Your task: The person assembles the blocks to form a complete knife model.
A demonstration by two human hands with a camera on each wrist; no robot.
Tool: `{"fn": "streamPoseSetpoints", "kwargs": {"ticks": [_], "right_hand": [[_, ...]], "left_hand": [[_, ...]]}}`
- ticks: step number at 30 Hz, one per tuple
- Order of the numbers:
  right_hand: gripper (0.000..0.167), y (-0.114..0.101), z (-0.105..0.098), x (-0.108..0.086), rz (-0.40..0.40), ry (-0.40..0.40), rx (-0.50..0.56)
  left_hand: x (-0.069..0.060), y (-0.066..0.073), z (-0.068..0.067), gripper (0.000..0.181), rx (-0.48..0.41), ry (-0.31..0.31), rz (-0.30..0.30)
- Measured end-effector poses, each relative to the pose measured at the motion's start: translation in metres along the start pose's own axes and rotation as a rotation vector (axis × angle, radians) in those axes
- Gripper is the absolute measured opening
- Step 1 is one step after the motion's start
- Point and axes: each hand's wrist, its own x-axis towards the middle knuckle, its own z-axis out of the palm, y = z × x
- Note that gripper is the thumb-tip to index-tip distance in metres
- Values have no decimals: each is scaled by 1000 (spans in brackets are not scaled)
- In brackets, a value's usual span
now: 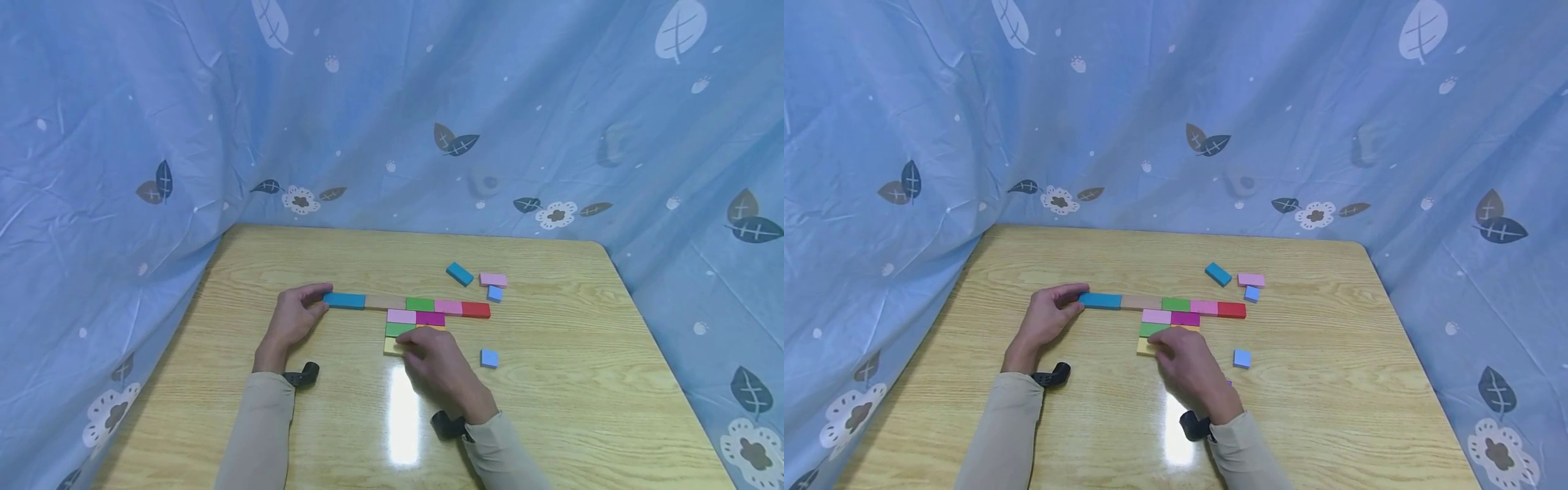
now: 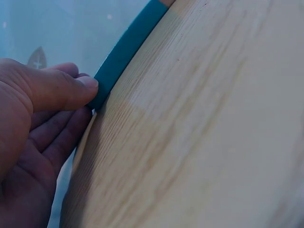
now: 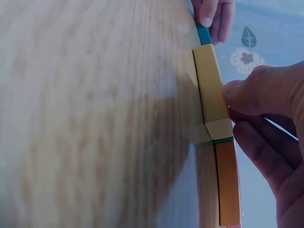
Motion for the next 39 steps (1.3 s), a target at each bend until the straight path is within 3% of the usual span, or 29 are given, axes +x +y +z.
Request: {"fn": "streamPoseSetpoints", "kwargs": {"ticks": [27,34,39], "right_hand": [[23,2,0,2,-6,8,-19],[20,5,-9,0,-42,53,29],[20,13,-27,-11,-23,122,133]], "left_hand": [[1,-1,0,41,3,1,18],[1,0,-1,47,-42,-34,21],[-1,7,-2,50,-21,-2,64]]}}
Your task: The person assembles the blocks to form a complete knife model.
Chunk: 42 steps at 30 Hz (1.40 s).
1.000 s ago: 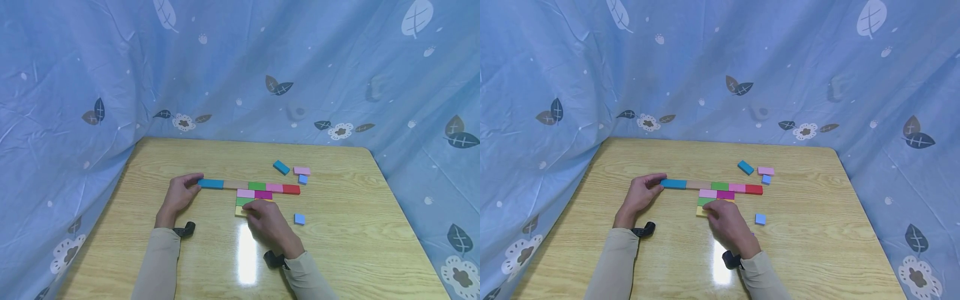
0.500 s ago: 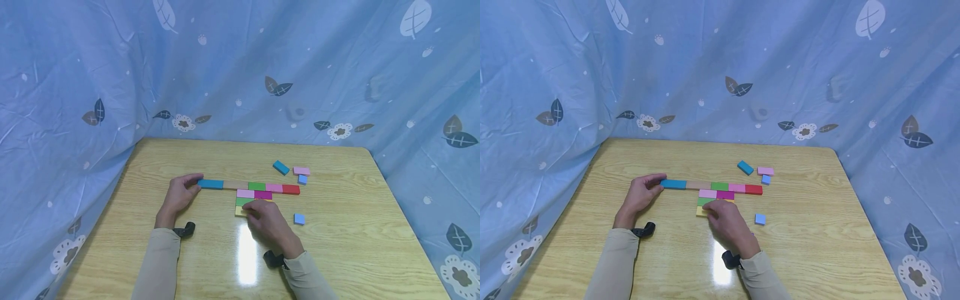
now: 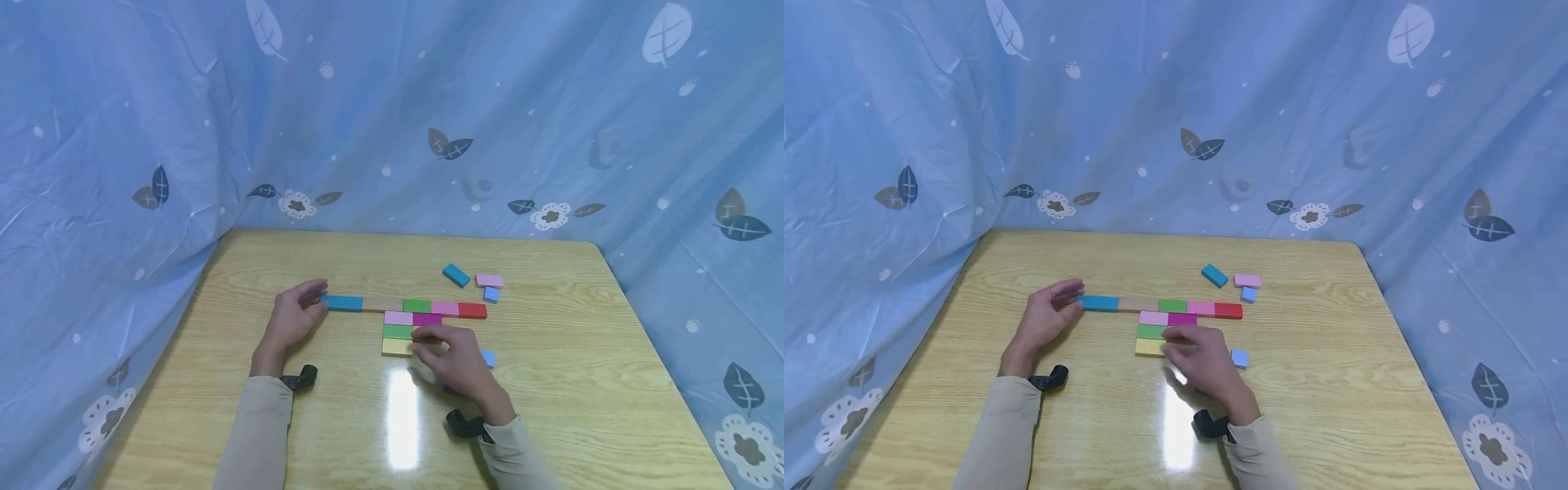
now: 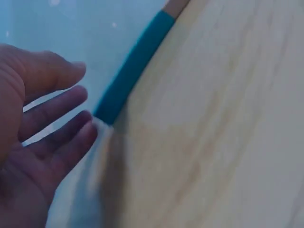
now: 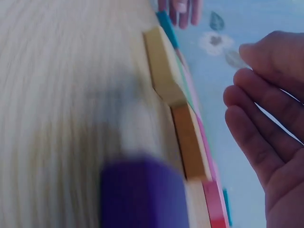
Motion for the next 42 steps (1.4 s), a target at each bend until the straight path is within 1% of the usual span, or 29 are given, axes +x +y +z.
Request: {"fn": "streamPoseSetpoints", "kwargs": {"ticks": [2,4,6,8,10,12,13,15,17,19,21,24,27,31,33,37,40,42], "right_hand": [[20,4,-11,-8,40,21,31],[20,7,-22,-16,94,29,63],[21,11,-32,-26,144,34,86],[21,15,-41,-35,184,34,108],[21,19,-48,-46,210,34,127],[21,24,-53,-56,225,39,139],[22,26,-55,-61,229,40,149],[23,30,-59,-71,232,47,178],[25,32,-62,-80,237,48,207],[28,33,-64,-87,256,45,233],[30,33,-66,-93,281,42,238],[33,34,-67,-100,322,47,232],[36,36,-65,-105,324,59,219],[38,38,-60,-108,294,74,207],[39,38,-57,-108,274,74,195],[38,38,-55,-110,286,66,188],[38,39,-54,-110,302,59,175],[38,39,-53,-110,297,56,161]], "left_hand": [[-1,8,3,48,44,19,30],[-2,19,7,46,110,30,68],[-4,31,14,45,178,28,116],[-5,44,24,44,236,9,181],[-8,55,35,44,280,-31,256],[-11,63,46,43,320,-85,332],[-13,66,51,44,338,-119,362],[-17,72,61,45,376,-196,399],[-21,76,69,45,422,-258,412],[-25,78,74,46,463,-315,403],[-27,79,79,47,495,-360,400],[-28,79,84,48,526,-416,396],[-29,78,88,47,539,-455,407],[-29,77,93,44,538,-472,429],[-30,77,96,42,540,-476,426],[-31,76,101,38,550,-474,397],[-32,75,103,36,554,-459,381],[-33,75,104,34,556,-448,375]]}}
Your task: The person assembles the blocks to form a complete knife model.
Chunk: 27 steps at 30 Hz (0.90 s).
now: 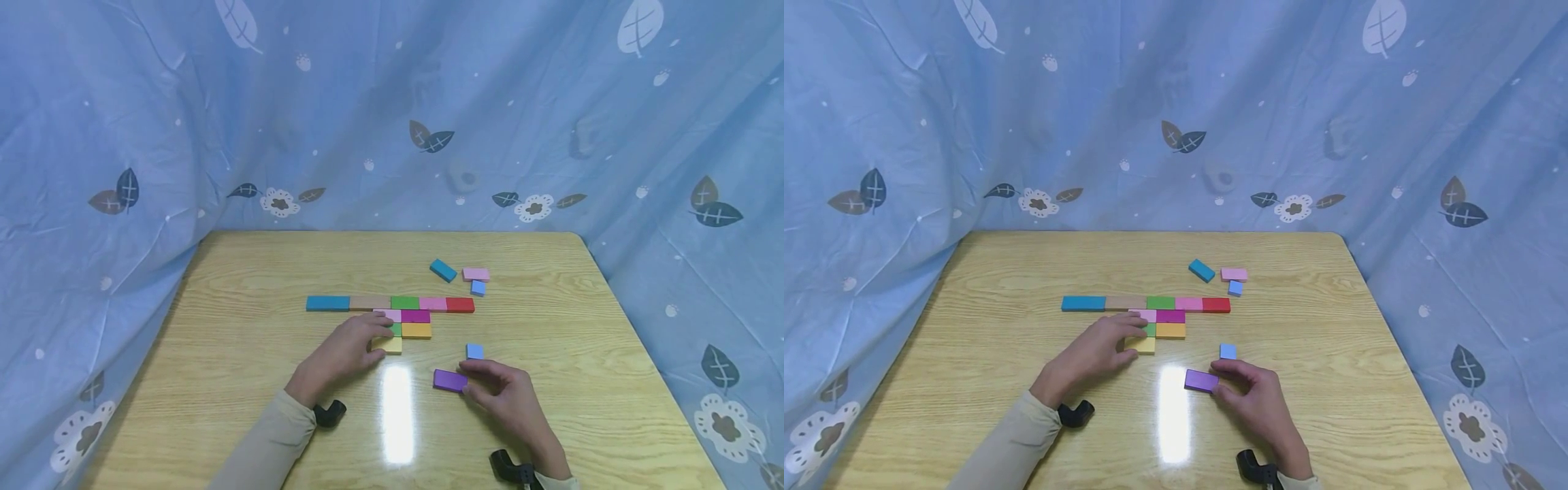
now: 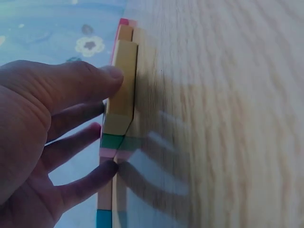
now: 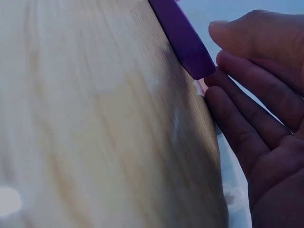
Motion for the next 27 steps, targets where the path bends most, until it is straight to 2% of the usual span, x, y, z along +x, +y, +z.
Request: {"fn": "streamPoseSetpoints", "kwargs": {"ticks": [12,17,21,27], "right_hand": [[43,-6,2,1,11,-9,-186],[42,-7,2,0,1,5,-205],[39,-8,2,0,-4,14,-199],[35,-13,0,8,-76,48,-232]], "left_hand": [[-1,2,0,31,-11,16,-12],[-1,3,-1,30,-21,27,14],[-1,3,-1,31,-19,22,13],[-1,3,-2,33,-13,11,0]]}}
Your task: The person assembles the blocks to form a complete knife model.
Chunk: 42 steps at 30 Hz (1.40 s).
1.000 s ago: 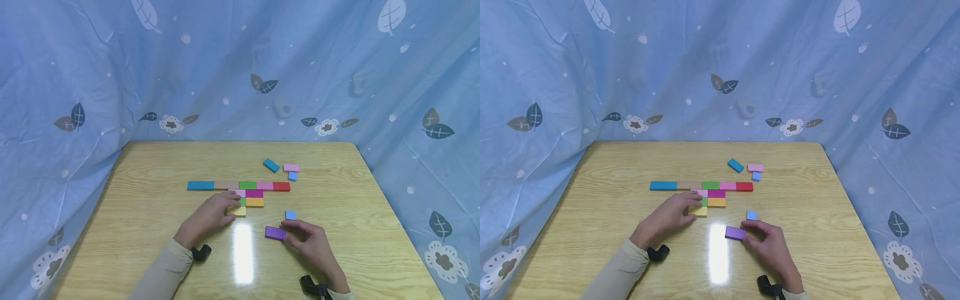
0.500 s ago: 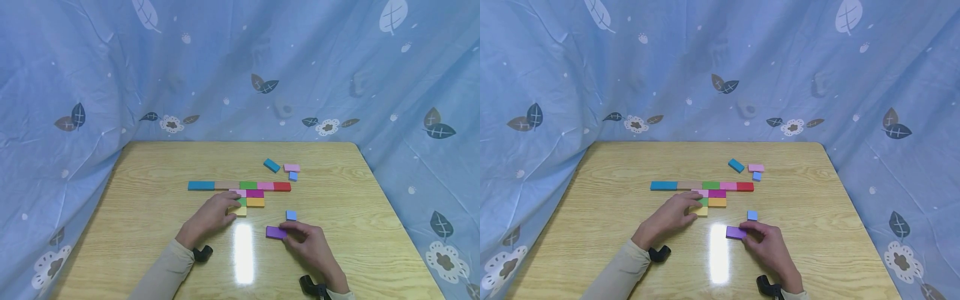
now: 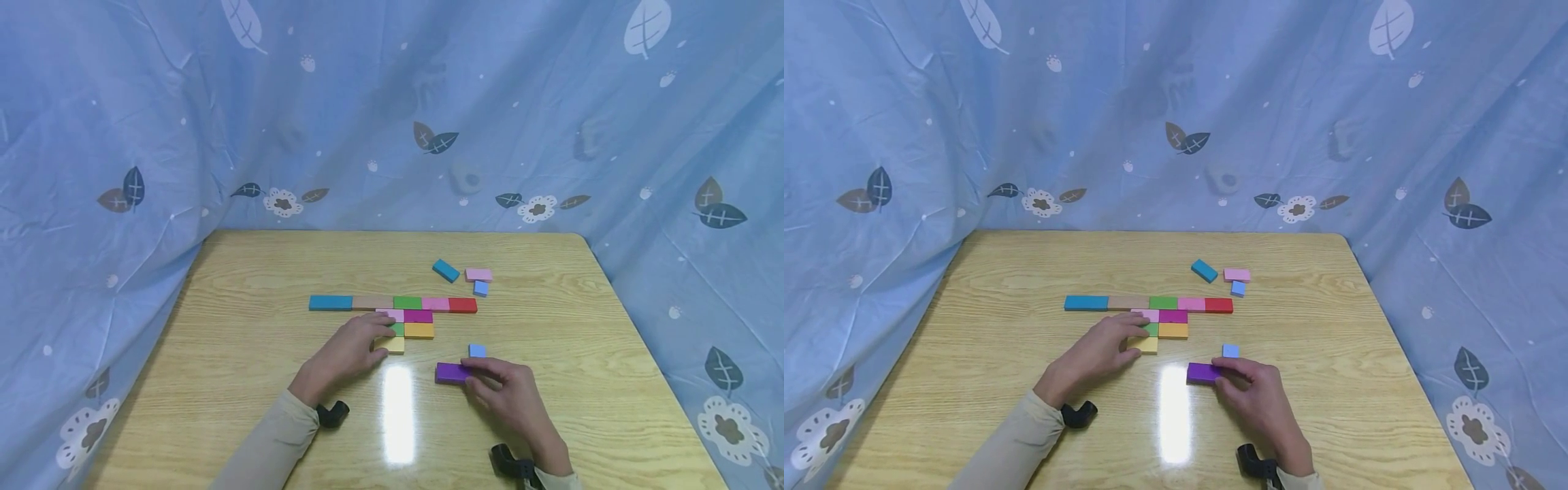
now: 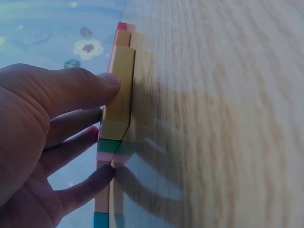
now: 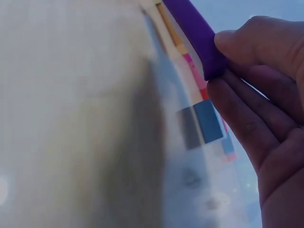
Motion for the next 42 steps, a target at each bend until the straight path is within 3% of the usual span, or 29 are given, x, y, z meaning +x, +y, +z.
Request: {"fn": "streamPoseSetpoints", "kwargs": {"ticks": [7,18,30,42], "right_hand": [[34,-6,0,20,-128,52,-63],[29,-15,16,51,-242,0,-5],[31,-11,30,62,-171,-74,-70],[35,-16,37,63,-163,-116,-135]], "left_hand": [[0,0,1,32,-9,0,-8],[1,0,4,32,-9,6,-4],[1,-1,7,35,1,-15,-31],[0,-1,7,34,-4,-6,-29]]}}
